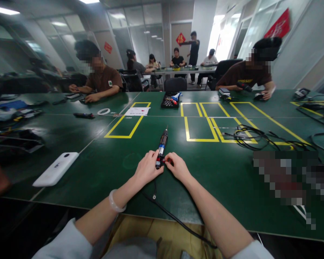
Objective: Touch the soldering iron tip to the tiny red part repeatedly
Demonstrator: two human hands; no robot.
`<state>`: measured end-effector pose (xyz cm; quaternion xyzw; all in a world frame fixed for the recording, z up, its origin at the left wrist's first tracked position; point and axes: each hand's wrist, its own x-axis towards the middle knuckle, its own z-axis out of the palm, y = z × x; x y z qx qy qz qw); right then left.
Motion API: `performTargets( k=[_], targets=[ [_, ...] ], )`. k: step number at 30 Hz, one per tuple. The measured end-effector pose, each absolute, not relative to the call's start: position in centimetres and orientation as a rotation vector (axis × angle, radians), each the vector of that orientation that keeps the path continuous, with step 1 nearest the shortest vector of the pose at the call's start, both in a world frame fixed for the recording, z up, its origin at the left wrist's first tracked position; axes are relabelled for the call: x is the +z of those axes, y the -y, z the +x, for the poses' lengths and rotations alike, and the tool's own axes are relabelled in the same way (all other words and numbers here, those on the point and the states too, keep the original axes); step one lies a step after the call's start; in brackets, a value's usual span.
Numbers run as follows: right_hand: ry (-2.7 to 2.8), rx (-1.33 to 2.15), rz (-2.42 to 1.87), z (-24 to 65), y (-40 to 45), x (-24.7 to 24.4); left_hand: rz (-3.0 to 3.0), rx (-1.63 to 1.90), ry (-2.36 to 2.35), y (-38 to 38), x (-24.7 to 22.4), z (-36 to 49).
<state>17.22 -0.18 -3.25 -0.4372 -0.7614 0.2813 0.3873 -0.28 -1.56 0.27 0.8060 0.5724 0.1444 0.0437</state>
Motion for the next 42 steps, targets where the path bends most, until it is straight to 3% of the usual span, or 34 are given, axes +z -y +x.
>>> performTargets(
  k=[26, 42],
  targets=[
    [1.824, 0.866, -1.028, 17.3, 0.8, -2.9, 2.564, 0.339, -1.903, 0.8, 0.3, -0.7],
    [1.859, 0.81, -1.114, 17.7, 0.7, -2.6, 2.544, 0.042, -2.31, -1.5, 0.5, -18.3]
  ],
)
